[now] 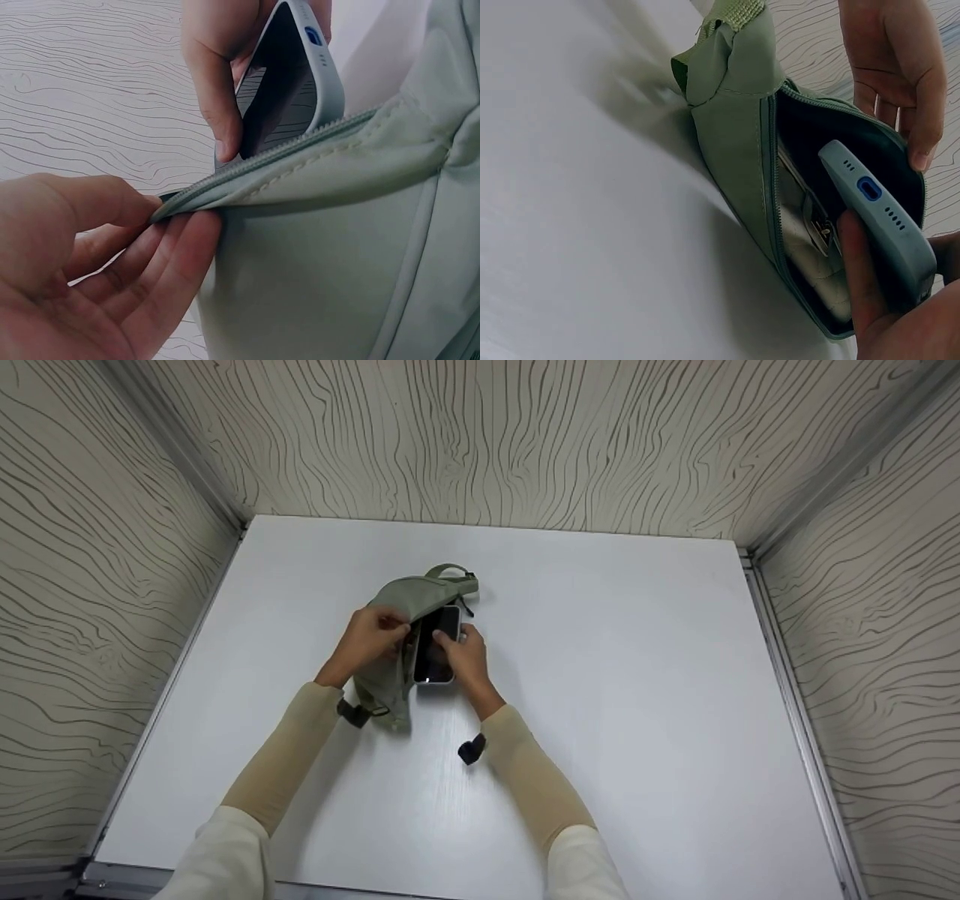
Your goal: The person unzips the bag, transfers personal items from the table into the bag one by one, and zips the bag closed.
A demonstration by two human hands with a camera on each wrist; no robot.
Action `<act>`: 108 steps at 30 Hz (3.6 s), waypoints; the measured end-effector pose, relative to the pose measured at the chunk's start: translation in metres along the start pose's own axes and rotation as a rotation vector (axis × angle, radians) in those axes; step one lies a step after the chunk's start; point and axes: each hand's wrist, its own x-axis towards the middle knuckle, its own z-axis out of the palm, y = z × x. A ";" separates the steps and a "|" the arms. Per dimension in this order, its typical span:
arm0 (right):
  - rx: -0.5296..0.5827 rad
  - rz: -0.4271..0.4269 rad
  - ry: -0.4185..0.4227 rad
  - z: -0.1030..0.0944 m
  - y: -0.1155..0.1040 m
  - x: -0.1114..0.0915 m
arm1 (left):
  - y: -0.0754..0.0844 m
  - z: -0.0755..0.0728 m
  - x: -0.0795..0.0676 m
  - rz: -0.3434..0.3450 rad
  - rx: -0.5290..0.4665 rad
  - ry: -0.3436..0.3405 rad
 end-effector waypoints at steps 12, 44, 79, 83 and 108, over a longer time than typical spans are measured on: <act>-0.004 0.004 0.000 0.006 0.000 0.006 | 0.000 0.001 0.000 -0.009 -0.002 0.003; 0.146 0.029 -0.051 0.022 -0.004 0.005 | -0.004 0.001 0.004 0.017 -0.005 0.006; 0.202 0.030 -0.044 0.030 -0.001 0.004 | -0.002 0.001 0.001 0.020 -0.006 0.010; 0.210 0.053 -0.045 0.029 -0.001 0.005 | -0.002 0.001 0.002 0.023 -0.006 0.010; 0.201 0.012 -0.060 0.034 -0.003 0.004 | -0.002 0.001 0.002 0.018 -0.008 -0.004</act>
